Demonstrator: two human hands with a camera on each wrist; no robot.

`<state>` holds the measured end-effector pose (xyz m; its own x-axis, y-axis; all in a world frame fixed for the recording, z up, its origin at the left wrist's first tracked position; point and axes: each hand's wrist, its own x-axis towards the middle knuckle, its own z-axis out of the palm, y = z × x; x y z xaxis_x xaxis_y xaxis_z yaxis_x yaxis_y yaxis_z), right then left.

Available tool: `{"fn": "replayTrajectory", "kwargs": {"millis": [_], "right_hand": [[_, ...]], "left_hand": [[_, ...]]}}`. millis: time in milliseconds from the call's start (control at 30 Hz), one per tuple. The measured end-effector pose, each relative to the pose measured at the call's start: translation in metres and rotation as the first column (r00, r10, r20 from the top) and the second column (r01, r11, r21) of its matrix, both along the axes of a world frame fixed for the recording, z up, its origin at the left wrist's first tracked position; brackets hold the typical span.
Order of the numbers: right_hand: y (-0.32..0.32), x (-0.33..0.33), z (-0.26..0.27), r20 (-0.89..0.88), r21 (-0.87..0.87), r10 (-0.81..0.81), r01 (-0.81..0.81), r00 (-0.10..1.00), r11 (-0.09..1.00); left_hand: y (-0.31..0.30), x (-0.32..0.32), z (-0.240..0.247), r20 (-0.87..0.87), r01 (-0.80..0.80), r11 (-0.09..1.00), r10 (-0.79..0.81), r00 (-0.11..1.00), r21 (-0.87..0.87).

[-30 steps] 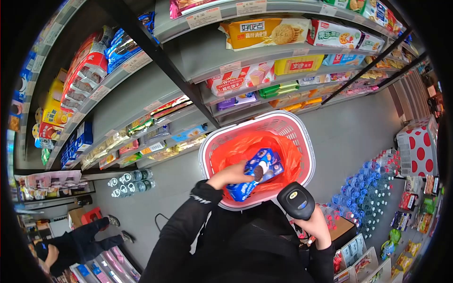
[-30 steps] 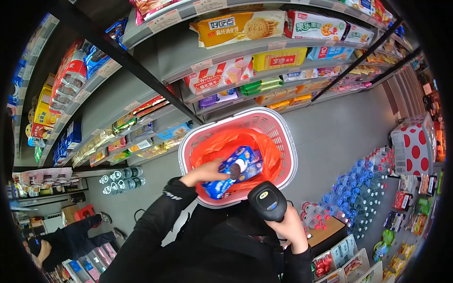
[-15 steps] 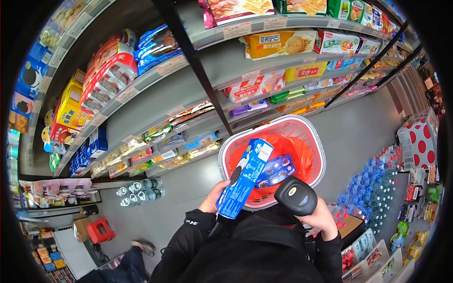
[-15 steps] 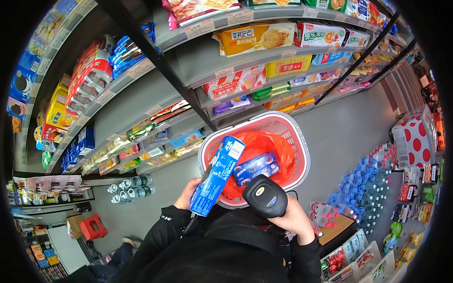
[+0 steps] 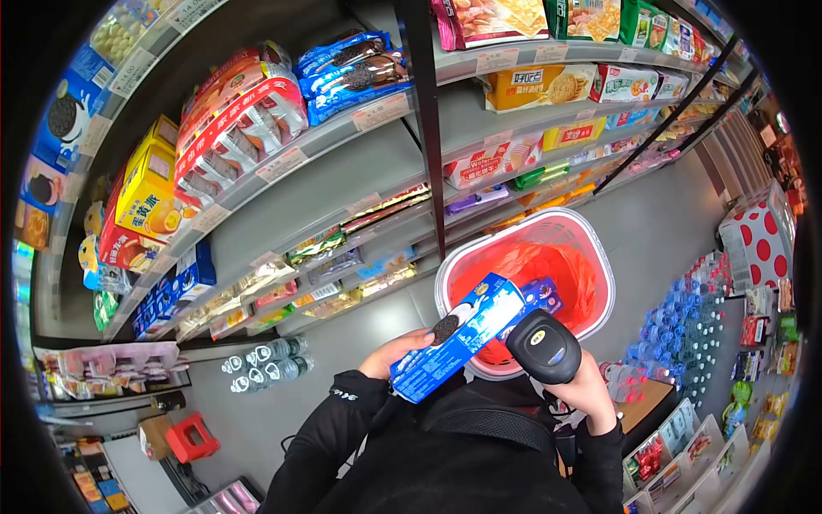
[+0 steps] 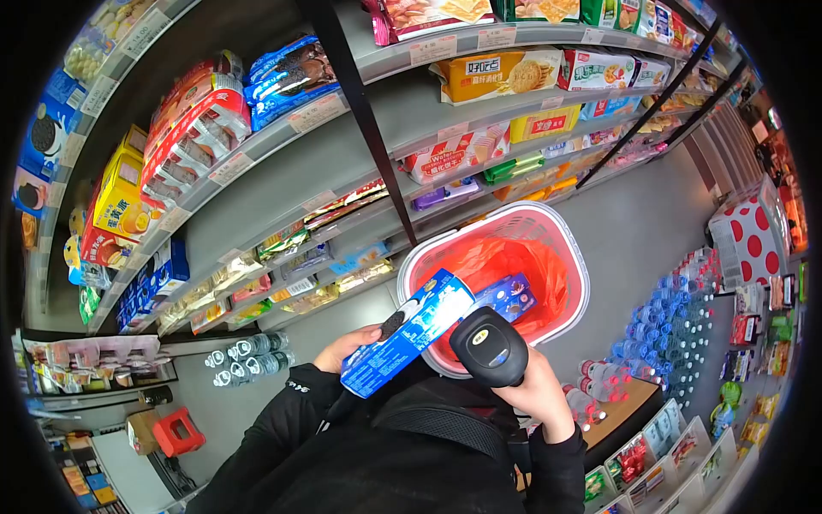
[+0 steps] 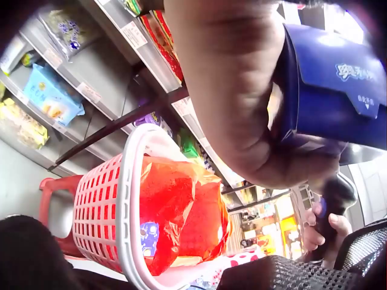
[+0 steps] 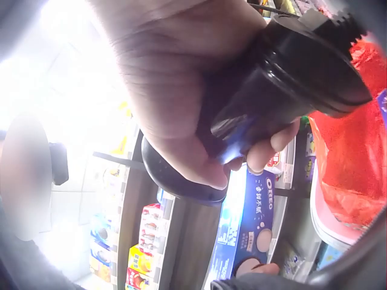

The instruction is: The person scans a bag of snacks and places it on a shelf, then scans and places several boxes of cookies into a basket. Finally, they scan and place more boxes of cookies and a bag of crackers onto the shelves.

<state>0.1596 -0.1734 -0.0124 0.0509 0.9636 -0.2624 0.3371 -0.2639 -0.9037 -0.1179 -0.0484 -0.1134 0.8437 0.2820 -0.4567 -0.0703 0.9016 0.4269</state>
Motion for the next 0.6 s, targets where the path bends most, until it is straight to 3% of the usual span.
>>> {"fn": "replayTrajectory", "kwargs": {"millis": [367, 600], "right_hand": [[-0.015, -0.033, 0.003, 0.019, 0.035, -0.123, 0.122, 0.992, 0.992], [-0.033, -0.029, 0.009, -0.001, 0.061, -0.129, 0.129, 0.992, 0.99]], "left_hand": [[0.021, -0.016, 0.004, 0.052, 0.149, 0.989, -0.15, 0.987, 0.024], [0.001, -0.016, 0.011, 0.068, 0.129, 0.989, -0.134, 0.989, 0.073]]}}
